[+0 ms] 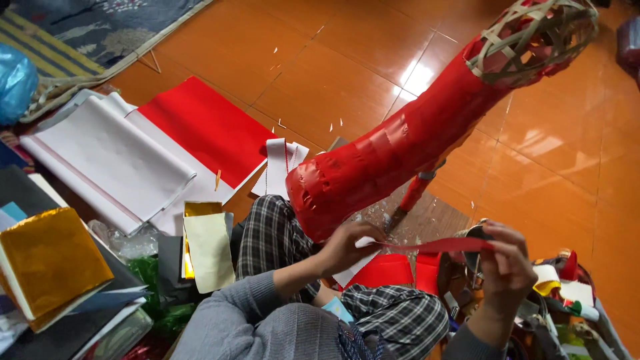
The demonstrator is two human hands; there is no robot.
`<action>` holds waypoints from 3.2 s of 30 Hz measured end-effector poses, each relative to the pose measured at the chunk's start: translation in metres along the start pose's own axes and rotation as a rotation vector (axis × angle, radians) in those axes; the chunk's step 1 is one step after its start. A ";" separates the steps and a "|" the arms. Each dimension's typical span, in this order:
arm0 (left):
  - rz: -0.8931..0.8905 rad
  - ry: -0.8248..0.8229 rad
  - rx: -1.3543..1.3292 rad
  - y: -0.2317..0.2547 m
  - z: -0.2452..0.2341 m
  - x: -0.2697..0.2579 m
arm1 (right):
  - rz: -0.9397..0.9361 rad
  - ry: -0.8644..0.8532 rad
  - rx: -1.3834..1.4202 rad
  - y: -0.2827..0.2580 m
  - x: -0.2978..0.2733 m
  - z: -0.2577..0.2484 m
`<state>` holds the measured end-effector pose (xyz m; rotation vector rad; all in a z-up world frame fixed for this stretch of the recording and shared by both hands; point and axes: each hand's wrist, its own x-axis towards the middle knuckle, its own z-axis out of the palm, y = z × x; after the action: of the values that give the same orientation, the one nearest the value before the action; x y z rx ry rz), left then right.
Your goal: Decorating a horse-shaped craft object by cutting and applying paper strips.
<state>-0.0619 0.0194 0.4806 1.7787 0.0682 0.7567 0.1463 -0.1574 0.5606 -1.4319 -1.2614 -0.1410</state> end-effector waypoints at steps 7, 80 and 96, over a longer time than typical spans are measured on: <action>0.088 0.124 -0.125 0.028 -0.056 0.053 | 0.142 0.040 0.126 0.036 0.045 0.012; -0.252 0.187 -0.904 -0.052 -0.056 0.360 | 0.268 0.094 1.076 0.121 0.207 0.084; 0.096 0.400 -0.331 -0.022 -0.066 0.341 | 0.100 0.541 0.365 0.006 0.194 0.088</action>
<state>0.1804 0.2223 0.6262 1.3071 0.1170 1.1174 0.1822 0.0256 0.6627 -1.0415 -0.7229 -0.2026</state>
